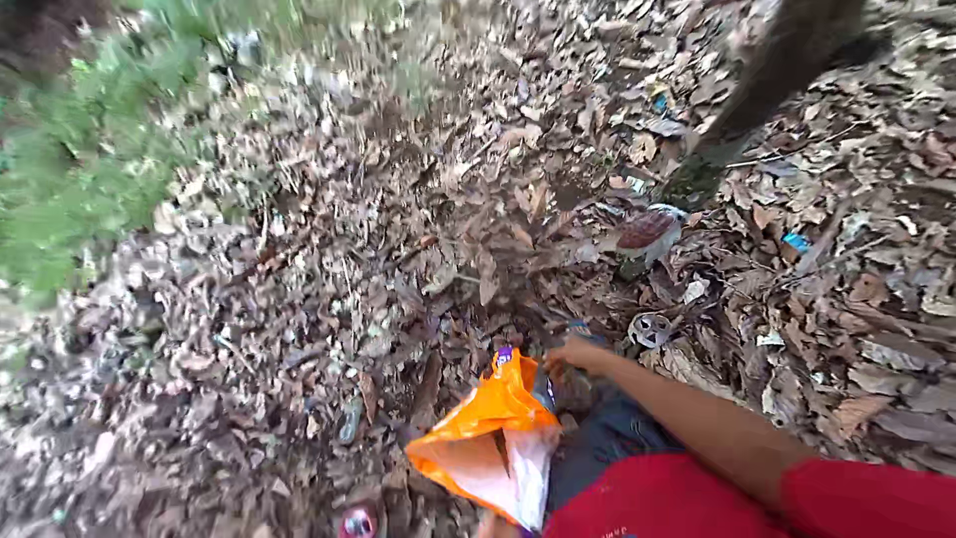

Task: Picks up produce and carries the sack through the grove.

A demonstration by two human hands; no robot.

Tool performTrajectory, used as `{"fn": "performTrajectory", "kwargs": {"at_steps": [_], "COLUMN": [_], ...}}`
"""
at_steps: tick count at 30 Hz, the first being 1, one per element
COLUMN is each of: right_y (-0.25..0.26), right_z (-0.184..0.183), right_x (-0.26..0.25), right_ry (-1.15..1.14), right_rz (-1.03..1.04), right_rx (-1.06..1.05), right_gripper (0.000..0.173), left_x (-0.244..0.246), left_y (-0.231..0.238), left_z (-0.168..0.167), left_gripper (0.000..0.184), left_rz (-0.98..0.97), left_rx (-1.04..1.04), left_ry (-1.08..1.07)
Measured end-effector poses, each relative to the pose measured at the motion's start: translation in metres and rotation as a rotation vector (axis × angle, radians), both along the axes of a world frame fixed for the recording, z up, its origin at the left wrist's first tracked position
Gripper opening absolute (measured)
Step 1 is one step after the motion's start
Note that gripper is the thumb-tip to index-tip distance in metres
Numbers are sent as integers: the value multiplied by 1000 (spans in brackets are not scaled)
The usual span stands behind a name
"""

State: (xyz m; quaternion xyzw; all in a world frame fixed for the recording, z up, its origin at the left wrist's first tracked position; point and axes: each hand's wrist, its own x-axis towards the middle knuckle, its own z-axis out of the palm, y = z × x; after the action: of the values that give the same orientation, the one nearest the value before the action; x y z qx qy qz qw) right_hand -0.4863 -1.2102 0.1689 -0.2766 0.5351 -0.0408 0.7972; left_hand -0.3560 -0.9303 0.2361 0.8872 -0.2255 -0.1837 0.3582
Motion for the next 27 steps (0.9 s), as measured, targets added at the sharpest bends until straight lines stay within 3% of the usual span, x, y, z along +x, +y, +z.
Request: {"fn": "performTrajectory", "kwargs": {"at_steps": [2,3,5,9,13,16,20,24,27], "right_y": [-27,-43,-62,-105,-133,-132,-120,-120,-124], "right_z": [-4,-7,-14,-33,-40,-36,-45,-53,-53], "right_x": [-44,-64,-105,-164,-187,-174,-162,-169,-179], "right_ry": [92,162,352,719,810,799,813,826,835], "right_rz": [88,111,148,198,331,258,217,366,538], "right_rx": [-70,-91,-103,-66,-16,-21,-63,-75,-114], "right_gripper": [40,39,38,52,46,38,46,50,59], "left_x": [28,37,39,31,14,19,28,60,88], "left_y": [-42,-41,3,-20,-15,-3,-6,13,23], "left_z": [28,14,-48,-39,-45,-56,-44,-37,-28], "left_gripper": [30,33,40,31,32,36,34,43,46], "left_rz": [271,269,198,500,638,691,617,257,96], "left_rx": [198,157,17,317,258,246,411,705,771], "left_ry": [527,608,531,763,776,799,740,694,636]}}
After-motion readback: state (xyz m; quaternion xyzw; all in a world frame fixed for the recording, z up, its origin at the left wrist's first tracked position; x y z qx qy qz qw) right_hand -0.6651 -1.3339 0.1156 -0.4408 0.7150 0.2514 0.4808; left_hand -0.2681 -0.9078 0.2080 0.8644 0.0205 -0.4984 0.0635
